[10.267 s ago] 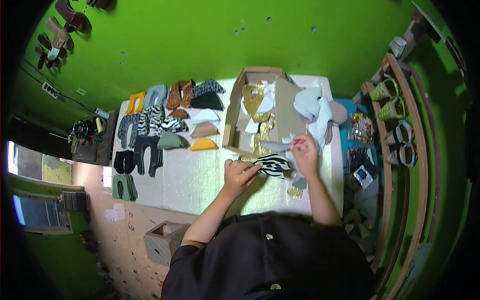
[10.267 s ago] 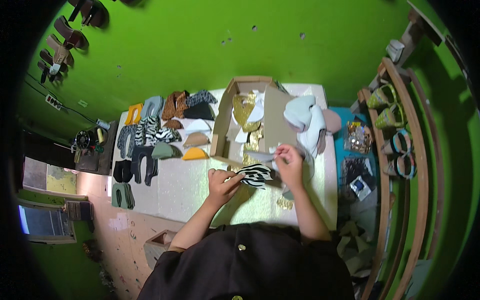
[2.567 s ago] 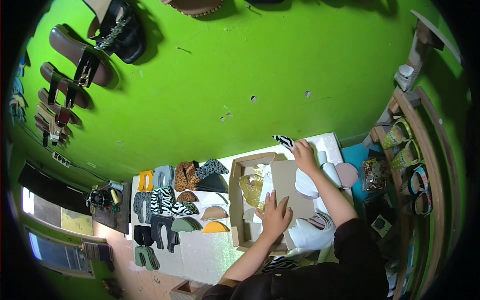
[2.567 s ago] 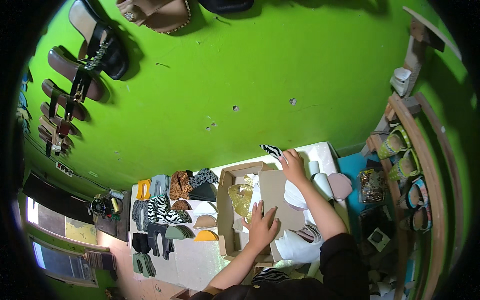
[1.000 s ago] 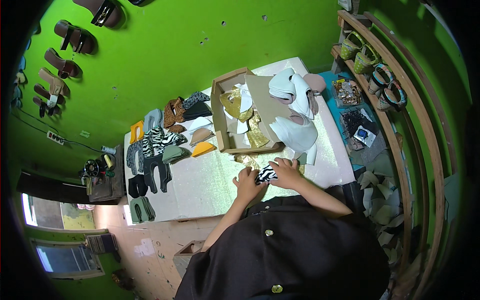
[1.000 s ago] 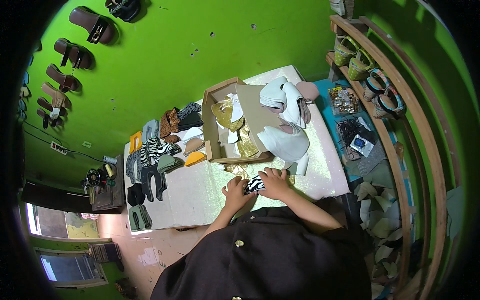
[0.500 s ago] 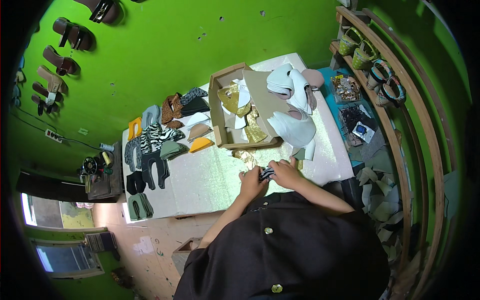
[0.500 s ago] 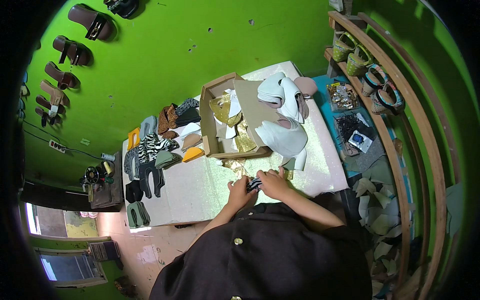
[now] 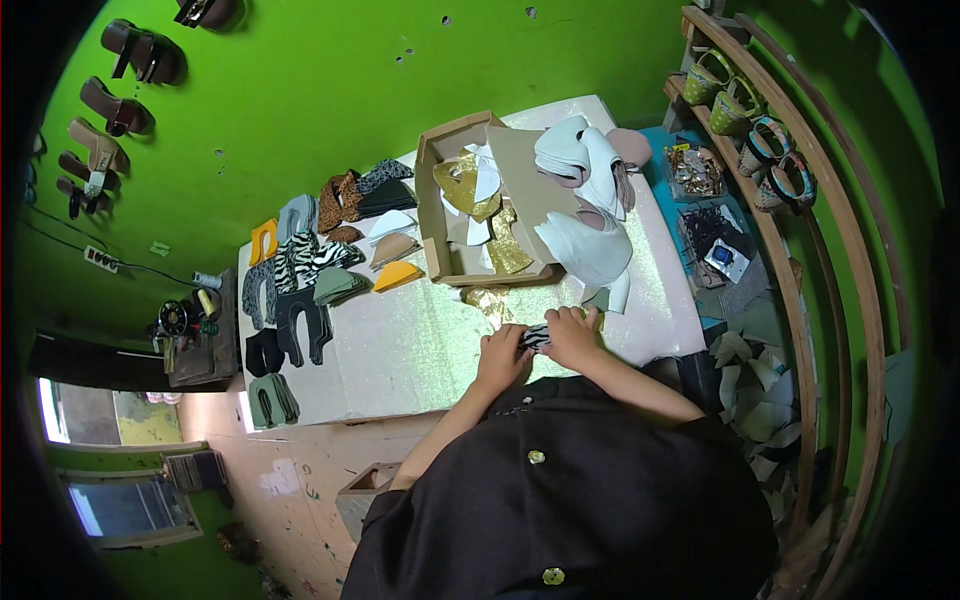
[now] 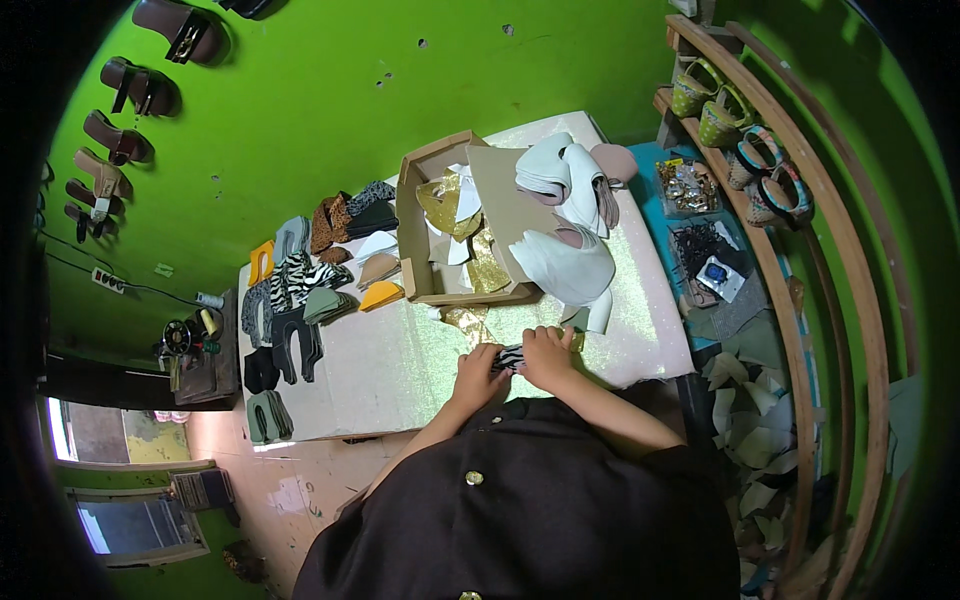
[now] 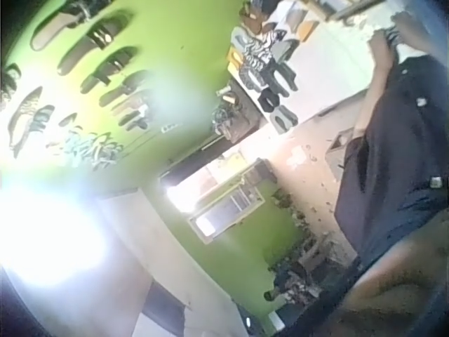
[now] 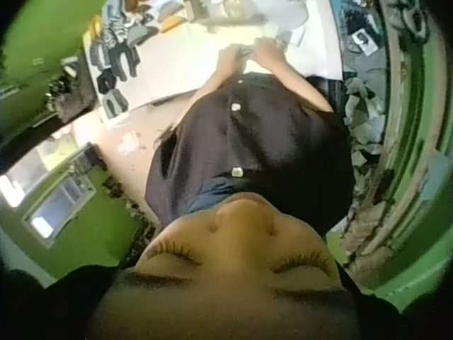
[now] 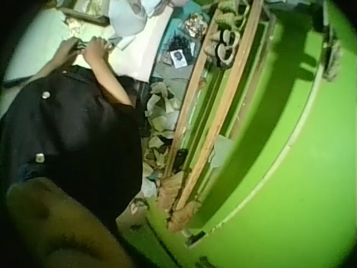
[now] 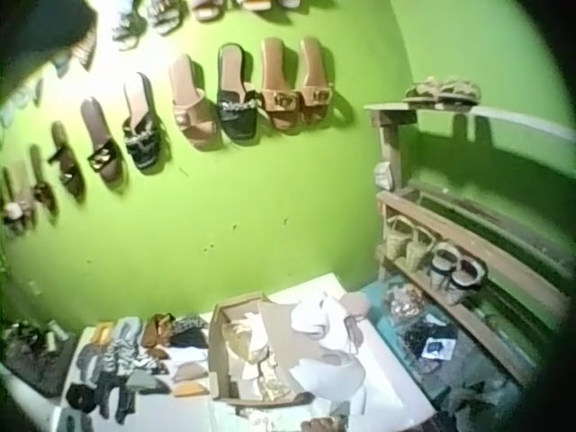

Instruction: The recorder is organizing various shoe components on a table, including uppers and decorative elements.

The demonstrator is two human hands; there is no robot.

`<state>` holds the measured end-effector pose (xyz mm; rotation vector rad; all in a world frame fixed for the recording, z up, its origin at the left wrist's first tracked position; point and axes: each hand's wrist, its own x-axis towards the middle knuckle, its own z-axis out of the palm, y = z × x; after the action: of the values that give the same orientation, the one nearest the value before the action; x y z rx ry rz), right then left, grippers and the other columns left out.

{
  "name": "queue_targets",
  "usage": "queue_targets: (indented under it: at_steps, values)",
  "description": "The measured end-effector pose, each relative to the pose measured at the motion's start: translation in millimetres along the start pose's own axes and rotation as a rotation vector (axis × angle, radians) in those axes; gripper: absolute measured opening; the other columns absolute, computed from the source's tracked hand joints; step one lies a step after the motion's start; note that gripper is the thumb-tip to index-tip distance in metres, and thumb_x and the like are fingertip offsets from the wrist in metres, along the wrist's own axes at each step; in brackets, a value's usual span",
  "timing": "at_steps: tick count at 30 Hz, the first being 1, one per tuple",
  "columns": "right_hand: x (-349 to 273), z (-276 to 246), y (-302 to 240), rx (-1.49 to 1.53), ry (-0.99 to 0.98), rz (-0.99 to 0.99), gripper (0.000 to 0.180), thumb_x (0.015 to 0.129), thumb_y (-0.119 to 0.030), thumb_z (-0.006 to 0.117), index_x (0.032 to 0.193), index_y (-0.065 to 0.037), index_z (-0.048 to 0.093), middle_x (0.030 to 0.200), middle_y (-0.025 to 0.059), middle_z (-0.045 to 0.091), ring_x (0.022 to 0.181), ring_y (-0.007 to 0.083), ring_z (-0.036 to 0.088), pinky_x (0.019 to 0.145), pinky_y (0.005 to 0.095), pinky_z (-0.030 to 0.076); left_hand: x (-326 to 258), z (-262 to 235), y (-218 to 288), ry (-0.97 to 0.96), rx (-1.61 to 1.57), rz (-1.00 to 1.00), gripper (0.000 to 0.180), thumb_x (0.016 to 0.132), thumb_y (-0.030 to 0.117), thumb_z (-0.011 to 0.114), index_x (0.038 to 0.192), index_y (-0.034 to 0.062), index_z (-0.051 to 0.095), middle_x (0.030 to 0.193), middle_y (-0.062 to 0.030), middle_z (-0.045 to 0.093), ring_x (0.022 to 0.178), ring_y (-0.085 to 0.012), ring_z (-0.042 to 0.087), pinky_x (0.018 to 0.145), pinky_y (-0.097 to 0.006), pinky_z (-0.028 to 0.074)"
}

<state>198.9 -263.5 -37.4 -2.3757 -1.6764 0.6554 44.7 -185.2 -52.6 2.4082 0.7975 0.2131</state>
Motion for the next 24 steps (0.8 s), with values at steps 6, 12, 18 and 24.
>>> queue_targets:
  at_steps: [6, 12, 18, 24]
  values:
    - [-8, 8, 5, 0.064, 0.138, -0.112, 0.044, 0.068, -0.026, 0.074, 0.102, -0.010, 0.051, 0.101, 0.0084, 0.054, 0.103, 0.0266, 0.049, 0.093, 0.0549, 0.023, -2, -4, 3, 0.044, -0.025, 0.019, 0.046, 0.071, 0.025, 0.071, 0.110, 0.0096, 0.052, 0.106, -0.0081, 0.055, 0.101, -0.0259, 0.050, 0.083, -0.038, 0.032]
    - [-8, 15, 12, 0.208, 0.115, -0.084, 0.049, 0.068, -0.024, 0.073, 0.108, -0.012, 0.047, 0.100, 0.0076, 0.054, 0.103, 0.0245, 0.050, 0.093, 0.0541, 0.022, -8, -2, -1, 0.097, -0.022, 0.006, 0.054, 0.068, 0.029, 0.072, 0.115, 0.0091, 0.051, 0.112, -0.0083, 0.052, 0.107, -0.0253, 0.045, 0.087, -0.040, 0.027]
    - [-8, 16, 13, 0.084, 0.121, -0.107, 0.050, 0.068, -0.025, 0.073, 0.109, -0.012, 0.049, 0.099, 0.0067, 0.054, 0.105, 0.0235, 0.047, 0.092, 0.0532, 0.023, -8, 2, -3, 0.076, 0.027, -0.028, 0.055, 0.066, 0.027, 0.072, 0.115, 0.0095, 0.052, 0.114, -0.0083, 0.049, 0.110, -0.0259, 0.042, 0.086, -0.041, 0.026]
    - [-13, 17, 12, 0.148, 0.170, -0.220, 0.026, 0.077, -0.022, 0.064, 0.098, -0.012, 0.053, 0.096, 0.0053, 0.055, 0.102, 0.0230, 0.049, 0.091, 0.0549, 0.025, -7, 0, 3, 0.055, -0.029, -0.001, 0.048, 0.072, 0.027, 0.070, 0.112, 0.0095, 0.052, 0.114, -0.0078, 0.049, 0.110, -0.0250, 0.042, 0.088, -0.042, 0.023]
